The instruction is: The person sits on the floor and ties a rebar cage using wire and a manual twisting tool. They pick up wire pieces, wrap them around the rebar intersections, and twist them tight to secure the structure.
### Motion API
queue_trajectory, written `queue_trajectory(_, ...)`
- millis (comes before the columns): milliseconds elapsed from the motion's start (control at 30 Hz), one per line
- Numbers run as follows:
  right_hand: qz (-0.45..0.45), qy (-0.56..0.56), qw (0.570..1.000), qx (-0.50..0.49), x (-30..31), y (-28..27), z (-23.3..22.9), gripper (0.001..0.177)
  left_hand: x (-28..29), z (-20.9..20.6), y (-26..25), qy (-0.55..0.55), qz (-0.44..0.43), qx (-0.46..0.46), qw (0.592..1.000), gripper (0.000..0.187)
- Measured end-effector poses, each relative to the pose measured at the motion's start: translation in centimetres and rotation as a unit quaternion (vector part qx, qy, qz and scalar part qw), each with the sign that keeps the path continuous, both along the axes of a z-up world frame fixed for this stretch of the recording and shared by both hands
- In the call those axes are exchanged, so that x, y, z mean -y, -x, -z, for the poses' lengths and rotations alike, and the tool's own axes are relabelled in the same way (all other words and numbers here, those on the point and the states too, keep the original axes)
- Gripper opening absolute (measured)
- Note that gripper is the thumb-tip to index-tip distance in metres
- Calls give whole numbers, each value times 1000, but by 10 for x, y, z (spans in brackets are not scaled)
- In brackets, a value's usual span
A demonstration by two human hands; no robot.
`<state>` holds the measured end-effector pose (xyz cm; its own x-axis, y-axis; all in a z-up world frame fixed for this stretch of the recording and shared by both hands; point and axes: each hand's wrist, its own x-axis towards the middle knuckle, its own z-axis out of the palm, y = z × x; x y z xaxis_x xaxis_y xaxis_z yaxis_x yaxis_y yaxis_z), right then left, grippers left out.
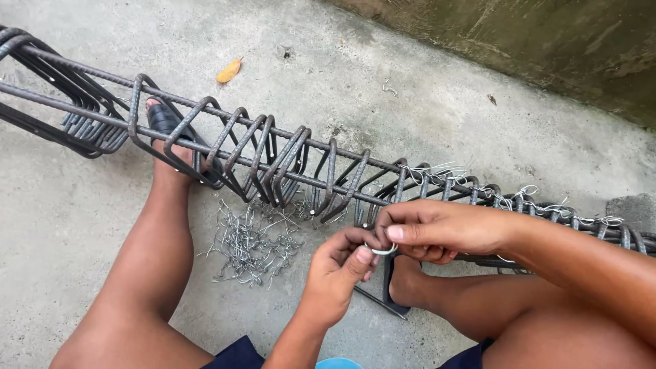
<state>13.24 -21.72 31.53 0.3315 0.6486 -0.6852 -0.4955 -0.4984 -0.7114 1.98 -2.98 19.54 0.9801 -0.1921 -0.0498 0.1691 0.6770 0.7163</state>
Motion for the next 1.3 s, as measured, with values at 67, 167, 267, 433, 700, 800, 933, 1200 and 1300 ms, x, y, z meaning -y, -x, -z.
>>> queue_trajectory(67,-40,22,998,43,-5,0,-3,31,-1,6,-1,62,10,-5,998,22)
queue_trajectory(167,-125,48,973,189,-15,3,-5,31,-4,8,-2,128,15,-19,992,24)
queue_trajectory(267,-197,89,924,315,-21,7,-9,30,-9,3,-1,86,3,-17,996,22)
queue_trajectory(433,-293,173,870,358,-21,11,-23,29,-18,-29,7,-186,-3,31,982,22)
queue_trajectory(700,-146,125,970,147,-4,18,-12,33,-14,-58,8,-428,-172,321,827,14)
queue_trajectory(800,-41,60,997,6,4,21,0,33,-9,-57,9,-417,-209,318,825,18)
queue_trajectory(933,-7,-8,1000,-20,1,29,9,36,-7,-55,8,-464,-235,316,793,18)
queue_trajectory(1200,-6,19,996,90,-18,17,-2,38,-7,-31,2,-437,-249,293,813,11)
queue_trajectory(1300,8,57,995,78,-11,0,-12,45,-18,-24,-7,-469,-277,320,775,12)
